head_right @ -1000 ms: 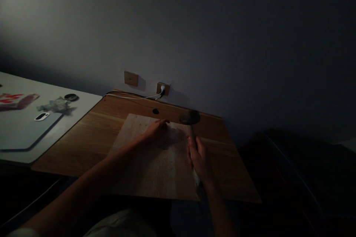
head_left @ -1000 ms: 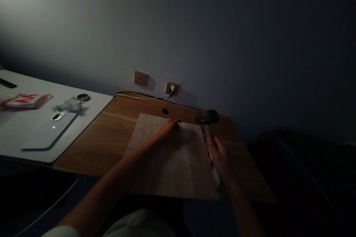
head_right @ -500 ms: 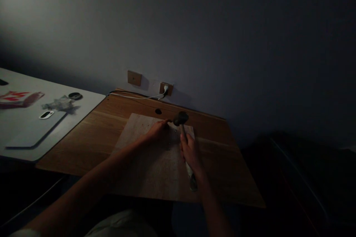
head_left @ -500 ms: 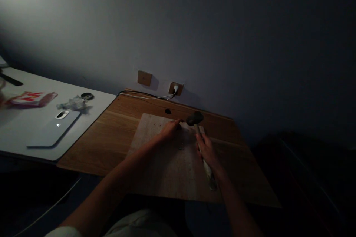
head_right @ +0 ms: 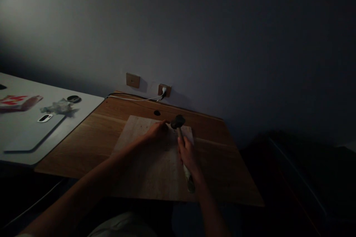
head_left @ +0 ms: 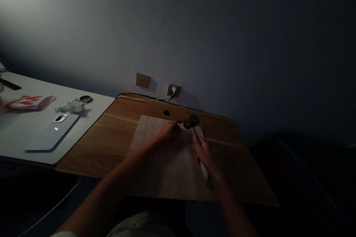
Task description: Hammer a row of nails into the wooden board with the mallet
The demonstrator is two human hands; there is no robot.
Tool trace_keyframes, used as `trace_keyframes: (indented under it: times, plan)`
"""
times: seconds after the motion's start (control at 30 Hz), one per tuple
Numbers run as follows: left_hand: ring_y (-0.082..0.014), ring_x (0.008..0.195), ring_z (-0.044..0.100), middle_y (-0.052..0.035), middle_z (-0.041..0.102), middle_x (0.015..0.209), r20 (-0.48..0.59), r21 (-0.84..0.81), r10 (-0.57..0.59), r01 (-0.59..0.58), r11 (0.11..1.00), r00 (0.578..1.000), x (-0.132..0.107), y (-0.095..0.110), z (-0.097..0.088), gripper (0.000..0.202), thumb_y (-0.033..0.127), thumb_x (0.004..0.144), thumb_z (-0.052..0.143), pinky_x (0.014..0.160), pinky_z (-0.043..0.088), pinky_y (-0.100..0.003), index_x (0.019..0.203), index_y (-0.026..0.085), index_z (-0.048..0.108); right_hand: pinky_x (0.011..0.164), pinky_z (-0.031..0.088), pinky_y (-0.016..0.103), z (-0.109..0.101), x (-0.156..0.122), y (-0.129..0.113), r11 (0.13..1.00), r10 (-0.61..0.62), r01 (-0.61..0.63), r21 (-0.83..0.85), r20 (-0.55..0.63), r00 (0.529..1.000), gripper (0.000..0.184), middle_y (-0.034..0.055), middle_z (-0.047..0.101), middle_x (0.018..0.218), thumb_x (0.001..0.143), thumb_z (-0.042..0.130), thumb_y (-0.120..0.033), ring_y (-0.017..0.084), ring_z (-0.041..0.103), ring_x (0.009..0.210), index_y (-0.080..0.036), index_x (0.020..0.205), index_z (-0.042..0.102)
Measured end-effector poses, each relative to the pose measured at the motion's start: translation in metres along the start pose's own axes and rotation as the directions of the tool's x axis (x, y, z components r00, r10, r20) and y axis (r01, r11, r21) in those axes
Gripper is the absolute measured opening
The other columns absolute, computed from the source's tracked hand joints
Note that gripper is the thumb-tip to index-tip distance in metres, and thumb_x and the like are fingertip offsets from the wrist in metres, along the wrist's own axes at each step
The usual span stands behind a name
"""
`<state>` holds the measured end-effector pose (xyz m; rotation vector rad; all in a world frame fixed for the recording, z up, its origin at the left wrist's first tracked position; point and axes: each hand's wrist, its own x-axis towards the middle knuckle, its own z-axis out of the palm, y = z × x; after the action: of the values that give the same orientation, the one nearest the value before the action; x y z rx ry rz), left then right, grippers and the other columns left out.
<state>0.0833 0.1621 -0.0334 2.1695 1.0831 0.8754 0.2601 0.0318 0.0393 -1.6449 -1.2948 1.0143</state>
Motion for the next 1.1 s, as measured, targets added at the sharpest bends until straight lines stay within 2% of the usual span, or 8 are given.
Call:
trace_keyframes:
  times: [0.17,0.3,0.37,0.43,0.57,0.7,0.83,1.1]
  plan:
    - [-0.0229,0.105,0.062,-0.0123,0.061,0.119,0.141,0.183,0.111,-0.136,0.974,0.984,-0.016,0.018,-0.020,0.030,0.021,0.082,0.066,0.094,0.051,-0.034,0.111,0.017,0.068,0.030,0.028,0.021,-0.019,-0.016,0.009,1.000,0.000,0.000,0.022,-0.032,0.999,0.058,-0.0100,0.046,0.055,0.084,0.050,-0.075,0.008,0.037,0.032,-0.022,0.103,0.059]
    - [-0.0280,0.113,0.055,-0.0149,0.049,0.129,0.068,0.374,0.144,-0.159,0.914,0.987,-0.029,0.038,-0.030,0.033,0.034,0.086,0.068,0.099,0.048,-0.043,0.115,0.018,0.068,0.031,0.026,0.022,-0.016,-0.030,0.040,0.993,0.117,-0.116,0.027,-0.028,0.993,0.068,-0.0096,0.045,0.053,0.073,0.055,-0.083,0.008,0.037,0.033,-0.020,0.098,0.060]
    - [-0.0259,0.110,0.056,-0.0130,0.051,0.127,0.089,0.370,0.174,-0.194,0.909,0.981,-0.031,0.045,-0.029,0.031,0.034,0.088,0.066,0.099,0.048,-0.041,0.115,0.019,0.067,0.032,0.027,0.022,-0.013,-0.037,0.053,0.988,0.152,-0.152,0.034,-0.018,0.988,0.069,-0.0096,0.044,0.052,0.070,0.055,-0.085,0.009,0.038,0.034,-0.021,0.095,0.059]
    - [-0.0244,0.107,0.058,-0.0116,0.056,0.122,0.185,0.360,0.199,-0.255,0.898,0.962,-0.029,0.051,-0.026,0.026,0.030,0.088,0.065,0.099,0.048,-0.039,0.111,0.019,0.069,0.032,0.028,0.021,-0.010,-0.041,0.061,0.985,0.166,-0.166,0.041,-0.002,0.986,0.067,-0.0100,0.044,0.052,0.071,0.054,-0.086,0.009,0.038,0.034,-0.022,0.092,0.057]
    - [-0.0230,0.095,0.062,-0.0123,0.064,0.105,0.331,0.386,0.170,-0.298,0.873,0.928,-0.026,0.056,-0.022,0.015,0.017,0.089,0.056,0.085,0.051,-0.032,0.091,0.014,0.070,0.032,0.029,0.020,-0.009,-0.045,0.066,0.987,0.140,-0.139,0.078,0.000,0.990,0.062,-0.0103,0.044,0.052,0.075,0.054,-0.083,0.008,0.039,0.035,-0.023,0.090,0.054]
    - [-0.0216,0.087,0.063,-0.0110,0.066,0.096,0.373,0.372,0.180,-0.325,0.870,0.910,-0.028,0.060,-0.023,0.018,0.013,0.090,0.051,0.076,0.050,-0.029,0.089,0.013,0.068,0.031,0.029,0.020,-0.008,-0.044,0.068,0.983,0.159,-0.154,0.097,-0.045,0.986,0.063,-0.0105,0.044,0.050,0.073,0.054,-0.084,0.008,0.038,0.033,-0.024,0.088,0.053]
    - [-0.0208,0.082,0.065,-0.0113,0.068,0.098,0.375,0.373,0.173,-0.319,0.871,0.911,-0.031,0.061,-0.019,0.020,0.012,0.093,0.050,0.073,0.051,-0.029,0.103,0.012,0.066,0.029,0.027,0.019,-0.006,-0.043,0.071,0.982,0.149,-0.144,0.119,-0.037,0.988,0.063,-0.0106,0.043,0.051,0.071,0.055,-0.086,0.007,0.036,0.031,-0.024,0.081,0.048]
    - [-0.0211,0.089,0.065,-0.0110,0.065,0.098,0.385,0.328,0.119,-0.256,0.909,0.915,-0.026,0.056,-0.017,0.015,0.012,0.088,0.057,0.073,0.052,-0.027,0.101,0.013,0.065,0.028,0.027,0.018,-0.008,-0.043,0.069,0.976,0.178,-0.177,0.125,0.005,0.984,0.060,-0.0108,0.044,0.053,0.075,0.054,-0.083,0.007,0.038,0.032,-0.025,0.086,0.049]
